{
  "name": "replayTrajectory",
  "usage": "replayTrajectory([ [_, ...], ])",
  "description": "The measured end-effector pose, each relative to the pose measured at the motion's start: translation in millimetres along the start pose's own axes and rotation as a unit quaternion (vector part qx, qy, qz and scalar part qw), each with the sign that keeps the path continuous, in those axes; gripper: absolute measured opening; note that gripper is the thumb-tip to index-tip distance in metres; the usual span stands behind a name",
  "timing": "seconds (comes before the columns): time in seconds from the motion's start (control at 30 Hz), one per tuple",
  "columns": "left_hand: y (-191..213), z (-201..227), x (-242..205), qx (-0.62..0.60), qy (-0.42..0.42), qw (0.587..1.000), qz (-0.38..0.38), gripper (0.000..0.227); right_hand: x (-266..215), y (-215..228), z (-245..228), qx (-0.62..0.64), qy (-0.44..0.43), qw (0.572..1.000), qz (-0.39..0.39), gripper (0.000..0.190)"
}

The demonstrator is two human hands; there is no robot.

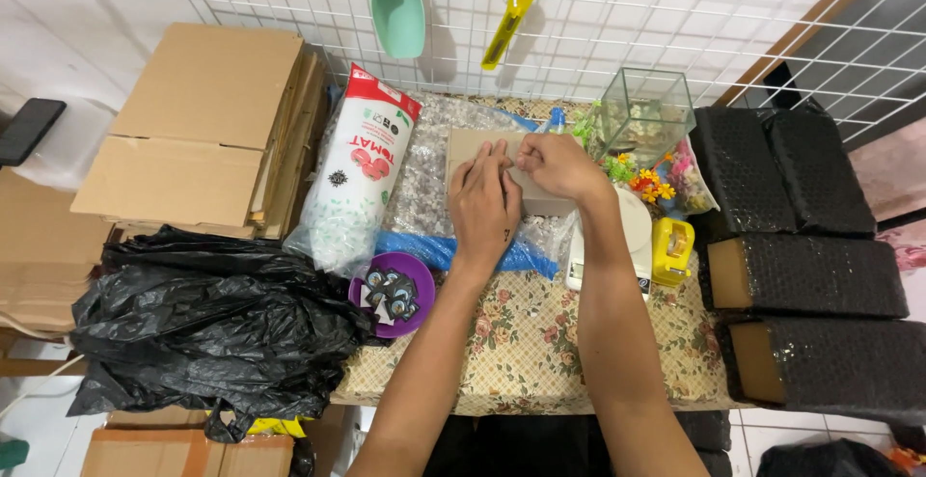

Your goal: A person assembles a small cardboard box, places a bagged item inside, and seals it with tape.

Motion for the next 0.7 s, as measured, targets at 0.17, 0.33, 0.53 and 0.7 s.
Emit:
replayTrajectory([
  [0.17,3.0,2.9,1.5,0.005,-0.002,1.000,0.004,0.005,-0.4,-4.2,0.4,-0.030,-0.009,1.000,-0.004,0.018],
  [0.33,5.2,5.6,3.7,0.008,-0.011,1.000,0.007,0.005,-0.6,-0.5,-5.1,-0.056,-0.010,0.998,-0.015,0.023],
  [0.53,6.7,6.3,4.0,0.006,-0.011,1.000,0.010,0.006,1.7,-1.8,-2.8,-0.056,-0.022,0.998,-0.021,0.024],
  [0.7,5.4,5.5,4.4,-0.001,0.007,1.000,-0.009,0.007,-0.7,8.9,-7.3,-0.054,-0.036,0.998,-0.003,0.032],
])
Point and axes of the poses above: each hand's wrist, its own x-axis towards the middle knuckle, its own y-axis out of the back of the hand, z = x × y, the point moved 9 cm from there along x, towards the middle knuckle, and after that the axes turned 8 degrees about z, right-handed, at the moved point
